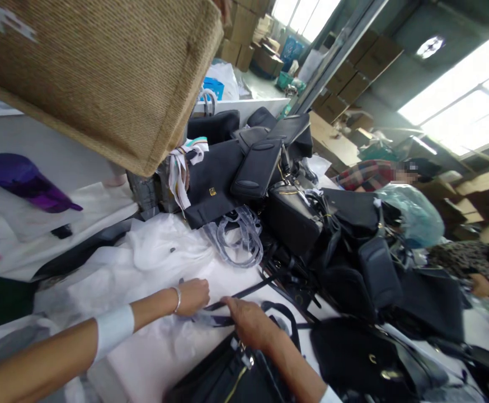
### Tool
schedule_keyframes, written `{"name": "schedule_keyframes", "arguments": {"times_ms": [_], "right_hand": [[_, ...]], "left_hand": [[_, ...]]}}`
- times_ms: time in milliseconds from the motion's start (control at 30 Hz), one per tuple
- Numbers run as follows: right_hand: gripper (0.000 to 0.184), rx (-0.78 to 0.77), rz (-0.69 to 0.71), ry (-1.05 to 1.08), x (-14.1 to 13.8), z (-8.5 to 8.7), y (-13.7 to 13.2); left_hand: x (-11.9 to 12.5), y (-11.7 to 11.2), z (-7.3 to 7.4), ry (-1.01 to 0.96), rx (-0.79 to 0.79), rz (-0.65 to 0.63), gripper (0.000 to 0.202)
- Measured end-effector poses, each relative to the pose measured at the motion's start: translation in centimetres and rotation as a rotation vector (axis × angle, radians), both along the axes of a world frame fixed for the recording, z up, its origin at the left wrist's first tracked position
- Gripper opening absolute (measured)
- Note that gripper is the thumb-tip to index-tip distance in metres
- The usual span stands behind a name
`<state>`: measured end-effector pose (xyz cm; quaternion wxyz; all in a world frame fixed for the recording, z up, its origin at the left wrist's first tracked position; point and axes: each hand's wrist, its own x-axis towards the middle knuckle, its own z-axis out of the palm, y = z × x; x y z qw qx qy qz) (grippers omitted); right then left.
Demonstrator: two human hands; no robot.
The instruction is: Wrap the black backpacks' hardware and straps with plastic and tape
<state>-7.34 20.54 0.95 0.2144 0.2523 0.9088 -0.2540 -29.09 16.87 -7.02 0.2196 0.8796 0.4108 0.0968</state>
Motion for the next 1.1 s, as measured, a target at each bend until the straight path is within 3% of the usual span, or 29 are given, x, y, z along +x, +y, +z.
{"name": "schedule_keyframes", "arguments": {"times_ms": [100, 233, 400, 567, 733, 867, 967, 1100], "right_hand": [[0.065, 0.137, -0.029, -0.144, 2.4, 0.9, 1.3], [0.036, 0.269, -0.076, -0.314, 4.8, 0.5, 3.4], [0.034, 0.329, -0.174, -0.326, 6.0, -1.5, 4.5], [0.034, 0.321, -0.247, -0.334, 7.3, -2.7, 4.2], [0.036, 0.257, -0.228, -0.254, 7.1, -3.0, 2.7], [0.037, 0.231, -0.238, -0.214, 6.9, -3.5, 1.8], [0.036, 0.214, -0.253, -0.21, 7.1, -4.1, 1.6], [0.031, 0.176, -0.257, -0.218, 6.9, -4.9, 1.5]], "left_hand": [[-2.0, -1.9, -1.3, 0.071, -0.033, -0.029, 0.015], [-4.5, -5.4, -0.7, 0.11, -0.048, -0.019, 0.019], [-5.5, -8.7, 0.0, 0.096, -0.108, 0.143, 0.024], [-6.1, -10.1, -0.1, 0.091, -0.145, 0.289, 0.022], [-4.3, -10.3, 0.6, 0.038, -0.132, 0.334, 0.044], [-1.8, -12.1, 0.9, 0.09, 0.024, 0.357, 0.058], [-0.3, -13.8, 0.5, 0.199, 0.102, 0.357, 0.047], [0.8, -14.0, -0.5, 0.341, 0.012, 0.337, 0.023]]}}
